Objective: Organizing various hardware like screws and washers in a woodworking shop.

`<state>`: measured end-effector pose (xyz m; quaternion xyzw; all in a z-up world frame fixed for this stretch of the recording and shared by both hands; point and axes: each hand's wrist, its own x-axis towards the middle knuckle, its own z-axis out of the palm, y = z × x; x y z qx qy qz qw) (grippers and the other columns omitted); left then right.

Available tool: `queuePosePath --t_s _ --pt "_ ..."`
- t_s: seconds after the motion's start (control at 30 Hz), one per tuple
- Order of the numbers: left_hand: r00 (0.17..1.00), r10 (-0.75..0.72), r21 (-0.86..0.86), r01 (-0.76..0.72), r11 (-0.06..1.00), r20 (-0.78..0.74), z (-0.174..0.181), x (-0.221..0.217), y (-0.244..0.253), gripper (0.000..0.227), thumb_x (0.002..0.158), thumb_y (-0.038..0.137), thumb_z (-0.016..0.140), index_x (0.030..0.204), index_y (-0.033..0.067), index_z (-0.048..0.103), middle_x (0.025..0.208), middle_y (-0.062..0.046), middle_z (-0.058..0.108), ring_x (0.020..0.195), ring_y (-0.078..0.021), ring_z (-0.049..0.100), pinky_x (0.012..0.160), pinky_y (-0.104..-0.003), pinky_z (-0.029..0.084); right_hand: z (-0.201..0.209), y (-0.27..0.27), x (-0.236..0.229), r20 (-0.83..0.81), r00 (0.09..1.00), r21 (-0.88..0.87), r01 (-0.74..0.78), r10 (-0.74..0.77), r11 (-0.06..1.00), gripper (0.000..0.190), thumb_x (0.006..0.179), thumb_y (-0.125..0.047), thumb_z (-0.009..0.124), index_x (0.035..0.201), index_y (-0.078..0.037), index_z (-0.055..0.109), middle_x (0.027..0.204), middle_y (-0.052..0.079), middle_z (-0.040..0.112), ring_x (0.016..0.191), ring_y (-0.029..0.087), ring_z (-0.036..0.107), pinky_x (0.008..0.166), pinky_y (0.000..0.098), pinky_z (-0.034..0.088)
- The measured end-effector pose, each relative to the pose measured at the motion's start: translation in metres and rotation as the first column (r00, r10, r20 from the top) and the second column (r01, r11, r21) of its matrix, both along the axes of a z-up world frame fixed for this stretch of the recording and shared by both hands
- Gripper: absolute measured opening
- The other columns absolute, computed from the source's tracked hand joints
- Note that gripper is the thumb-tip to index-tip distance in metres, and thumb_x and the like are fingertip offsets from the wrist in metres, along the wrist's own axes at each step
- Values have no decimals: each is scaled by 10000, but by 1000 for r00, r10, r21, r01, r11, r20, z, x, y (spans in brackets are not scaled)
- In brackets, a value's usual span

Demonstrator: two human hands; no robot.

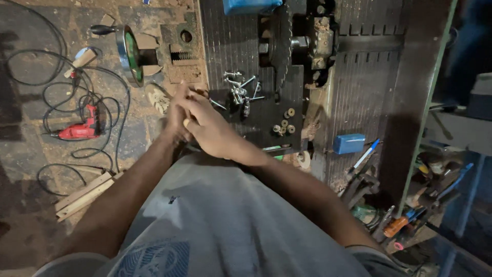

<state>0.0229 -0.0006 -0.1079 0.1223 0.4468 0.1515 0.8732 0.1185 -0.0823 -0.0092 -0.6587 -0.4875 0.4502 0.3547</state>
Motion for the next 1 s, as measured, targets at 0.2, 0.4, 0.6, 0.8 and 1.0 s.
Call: queuePosePath --t_s 0.2,0.4,0.6,0.8,1.0 --pt "984 151 -74 -144 987 99 5 10 -4 379 1095 412 459 932 111 622 809 -57 639 688 -186 623 611 -333 548 69 3 11 436 900 -96 41 5 995 329 904 -80 625 1233 -76 622 1178 143 610 1018 318 669 823 431 554" --pt "938 327 -197 -301 933 117 15 16 -8 375 1112 319 407 879 90 591 792 -70 637 670 -156 600 596 -271 542 27 -22 26 707 694 92 100 -135 991 105 910 -121 690 968 -75 615 923 96 573 863 313 658 703 452 557" --pt "957 283 -226 -263 938 61 -9 10 -11 325 1102 293 462 874 102 594 779 -55 628 650 -143 583 557 -261 538 13 -42 34 741 647 118 139 -180 983 93 906 -118 681 878 -87 598 894 96 583 812 304 665 662 450 545" --pt "957 287 -348 -256 902 40 -18 8 -14 337 1059 295 469 830 85 598 763 -64 625 633 -164 601 565 -281 542 33 -48 78 681 699 60 244 -218 968 68 968 -131 679 1020 -87 681 933 99 621 764 261 663 645 379 548" --pt "983 177 -365 -150 919 42 -27 -1 -21 321 1028 310 488 810 100 594 746 -55 628 607 -168 585 544 -305 522 45 -17 102 492 852 109 143 -179 984 223 924 -139 769 1125 -52 729 1001 133 629 800 267 678 694 385 550"
